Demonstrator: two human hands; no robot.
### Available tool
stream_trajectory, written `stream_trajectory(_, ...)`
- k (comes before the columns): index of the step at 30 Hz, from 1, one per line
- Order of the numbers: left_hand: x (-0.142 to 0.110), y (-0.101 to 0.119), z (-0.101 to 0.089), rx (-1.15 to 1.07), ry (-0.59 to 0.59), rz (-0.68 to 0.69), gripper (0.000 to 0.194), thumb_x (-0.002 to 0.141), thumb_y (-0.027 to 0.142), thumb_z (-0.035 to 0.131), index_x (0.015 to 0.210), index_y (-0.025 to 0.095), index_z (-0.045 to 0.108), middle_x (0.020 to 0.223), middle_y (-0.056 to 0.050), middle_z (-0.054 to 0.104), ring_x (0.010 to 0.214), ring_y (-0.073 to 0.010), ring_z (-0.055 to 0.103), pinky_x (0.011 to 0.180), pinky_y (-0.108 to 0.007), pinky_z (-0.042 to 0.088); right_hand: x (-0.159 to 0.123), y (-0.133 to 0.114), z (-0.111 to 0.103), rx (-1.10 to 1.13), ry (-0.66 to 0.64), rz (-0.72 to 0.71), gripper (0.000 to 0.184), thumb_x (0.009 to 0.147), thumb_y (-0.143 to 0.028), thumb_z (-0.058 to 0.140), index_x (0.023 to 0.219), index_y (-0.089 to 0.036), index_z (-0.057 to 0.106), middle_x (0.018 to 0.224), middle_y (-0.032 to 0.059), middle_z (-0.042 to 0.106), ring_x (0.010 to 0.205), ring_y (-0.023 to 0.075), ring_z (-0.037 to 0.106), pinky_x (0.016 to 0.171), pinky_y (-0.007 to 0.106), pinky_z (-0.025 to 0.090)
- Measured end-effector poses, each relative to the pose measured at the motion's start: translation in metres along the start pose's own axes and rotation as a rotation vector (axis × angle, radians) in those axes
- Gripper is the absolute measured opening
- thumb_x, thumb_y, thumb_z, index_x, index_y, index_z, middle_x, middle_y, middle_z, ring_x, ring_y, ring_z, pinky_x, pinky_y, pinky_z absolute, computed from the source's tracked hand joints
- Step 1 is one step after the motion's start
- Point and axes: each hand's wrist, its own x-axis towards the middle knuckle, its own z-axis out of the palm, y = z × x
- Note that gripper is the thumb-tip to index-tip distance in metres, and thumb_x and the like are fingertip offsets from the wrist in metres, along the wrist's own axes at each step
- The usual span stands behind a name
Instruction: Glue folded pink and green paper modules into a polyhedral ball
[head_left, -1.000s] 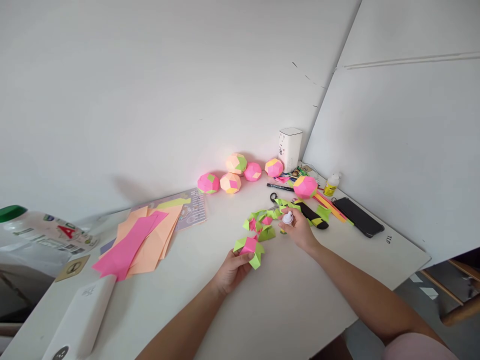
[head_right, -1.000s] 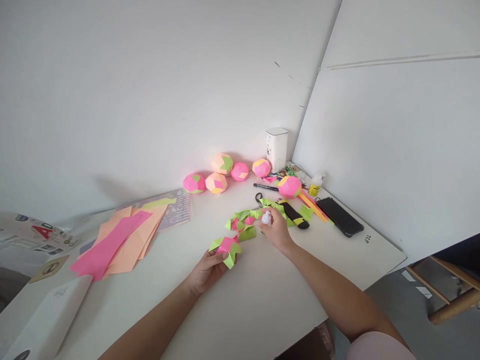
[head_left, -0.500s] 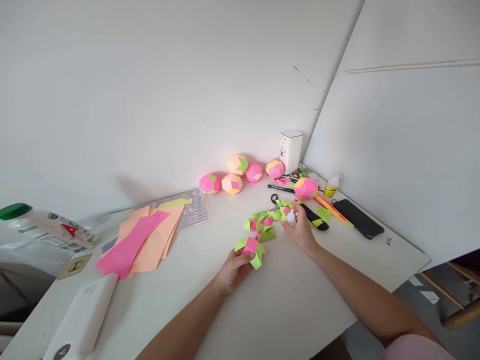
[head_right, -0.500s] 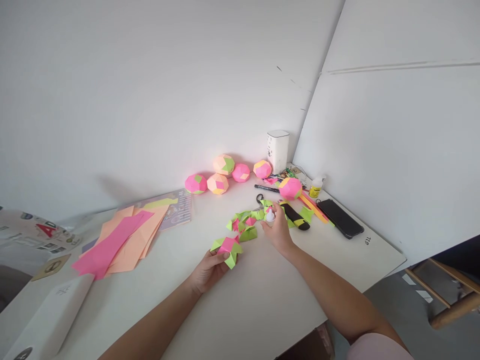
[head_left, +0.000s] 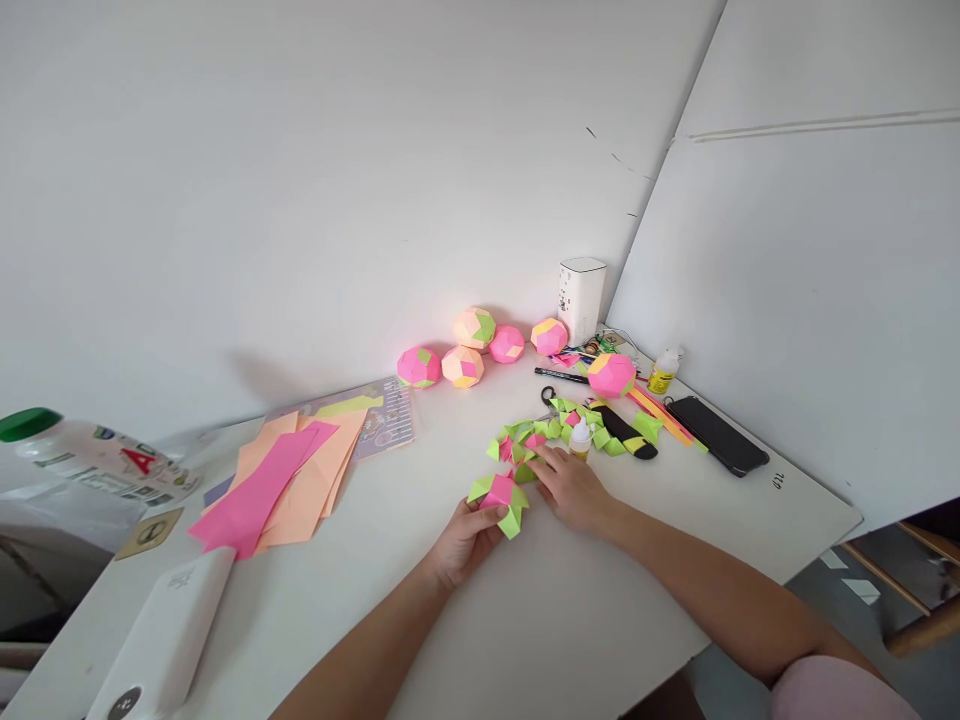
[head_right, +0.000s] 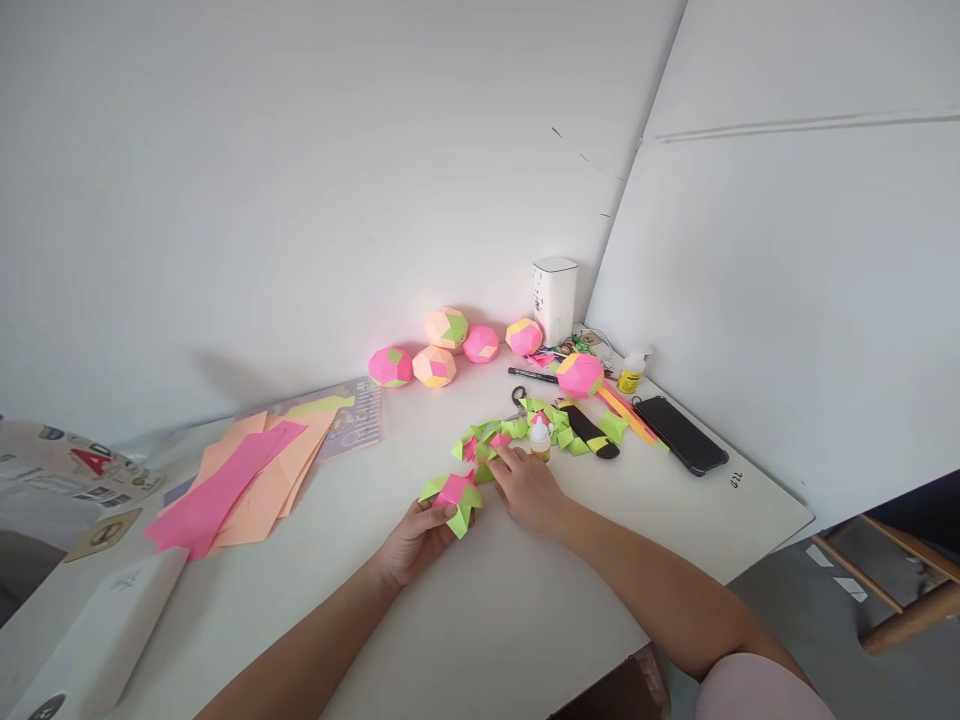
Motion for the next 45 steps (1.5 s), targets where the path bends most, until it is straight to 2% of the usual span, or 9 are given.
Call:
stream_trajectory(9, 0.0, -0.004, -0.004, 0.032, 0.009, 0.015, 0.026, 0.067, 0.017, 0.072, 0.092, 0.014, 0.067, 0.083, -0.006, 0.067, 0.078, -0.0196, 0.061, 0.075, -0.031, 0.044, -0.001, 0.003, 0.001, 0.133, -0.092, 0.192, 0.011, 0.083, -0.01, 0.052, 0.089, -0.018, 0.058, 0.097, 0.0087, 0.06, 0.085, 0.0219, 0.06, 0.065, 0.032, 0.05)
stream_trajectory(15, 0.0, -0.004, -0.005, 0.039, 0.025, 0.012, 0.03, 0.065, 0.018, 0.073, 0.095, 0.014, 0.066, 0.087, -0.008, 0.069, 0.081, -0.0221, 0.063, 0.078, -0.034, 0.046, 0.0, 0.002, -0.005, 0.176, -0.142, 0.378, 0.015, 0.078, -0.013, 0.06, 0.092, -0.017, 0.061, 0.095, 0.0091, 0.062, 0.077, 0.0213, 0.061, 0.06, 0.03, 0.045)
stream_trajectory(20, 0.0, -0.004, -0.004, 0.036, 0.014, 0.02, 0.029, 0.067, 0.018, 0.072, 0.095, 0.014, 0.066, 0.089, -0.009, 0.07, 0.082, -0.0223, 0.064, 0.077, -0.033, 0.046, 0.002, 0.005, -0.009, 0.286, -0.14, 0.429, 0.01, 0.073, -0.014, 0.064, 0.083, -0.018, 0.065, 0.074, 0.0042, 0.063, 0.067, 0.0197, 0.058, 0.057, 0.029, 0.042)
stream_trajectory(23, 0.001, -0.004, -0.003, 0.023, 0.013, 0.034, 0.025, 0.068, 0.019, 0.071, 0.093, 0.013, 0.067, 0.089, -0.009, 0.07, 0.086, -0.0243, 0.064, 0.078, -0.035, 0.047, 0.004, 0.002, -0.01, 0.481, -0.019, 0.403, 0.006, 0.072, -0.015, 0.064, 0.076, -0.019, 0.066, 0.069, 0.0026, 0.062, 0.061, 0.0173, 0.055, 0.055, 0.029, 0.043)
stream_trajectory(27, 0.002, -0.003, -0.001, -0.044, 0.044, 0.062, 0.024, 0.073, 0.019, 0.068, 0.097, 0.014, 0.066, 0.096, -0.01, 0.07, 0.098, -0.0256, 0.062, 0.087, -0.038, 0.046, 0.004, -0.005, -0.015, 0.691, 0.132, 0.332, 0.005, 0.075, -0.023, 0.065, 0.079, -0.021, 0.066, 0.073, 0.0034, 0.063, 0.059, 0.0159, 0.055, 0.055, 0.03, 0.046)
stream_trajectory(33, 0.003, 0.0, 0.0, -0.111, 0.083, 0.045, 0.022, 0.077, 0.018, 0.065, 0.099, 0.014, 0.065, 0.096, -0.008, 0.071, 0.098, -0.024, 0.063, 0.088, -0.037, 0.048, 0.001, -0.013, -0.013, 0.539, 0.164, -0.01, 0.009, 0.083, -0.021, 0.056, 0.079, -0.023, 0.064, 0.069, 0.0045, 0.065, 0.07, 0.0203, 0.057, 0.062, 0.034, 0.048)
stream_trajectory(37, 0.002, -0.001, 0.0, -0.135, 0.064, 0.054, 0.018, 0.079, 0.017, 0.063, 0.096, 0.012, 0.065, 0.094, -0.008, 0.072, 0.097, -0.0238, 0.064, 0.091, -0.036, 0.048, 0.0, -0.013, -0.008, 0.431, 0.17, -0.154, 0.017, 0.088, -0.016, 0.049, 0.079, -0.021, 0.063, 0.072, 0.0049, 0.067, 0.07, 0.0182, 0.056, 0.062, 0.031, 0.049)
stream_trajectory(41, 0.002, -0.002, 0.002, -0.138, 0.049, 0.068, 0.019, 0.079, 0.017, 0.062, 0.097, 0.013, 0.065, 0.097, -0.008, 0.072, 0.099, -0.0239, 0.064, 0.094, -0.036, 0.046, -0.001, -0.011, -0.007, 0.367, 0.147, -0.241, 0.019, 0.089, -0.013, 0.047, 0.079, -0.019, 0.061, 0.074, 0.0058, 0.067, 0.072, 0.0169, 0.056, 0.062, 0.028, 0.05)
stream_trajectory(45, 0.002, -0.001, 0.003, -0.123, 0.024, 0.065, 0.021, 0.08, 0.018, 0.062, 0.1, 0.013, 0.065, 0.101, -0.009, 0.071, 0.102, -0.0244, 0.063, 0.096, -0.037, 0.044, -0.001, -0.011, -0.011, 0.332, 0.124, -0.244, 0.019, 0.089, -0.014, 0.046, 0.08, -0.019, 0.061, 0.076, 0.0061, 0.067, 0.072, 0.0169, 0.057, 0.063, 0.028, 0.049)
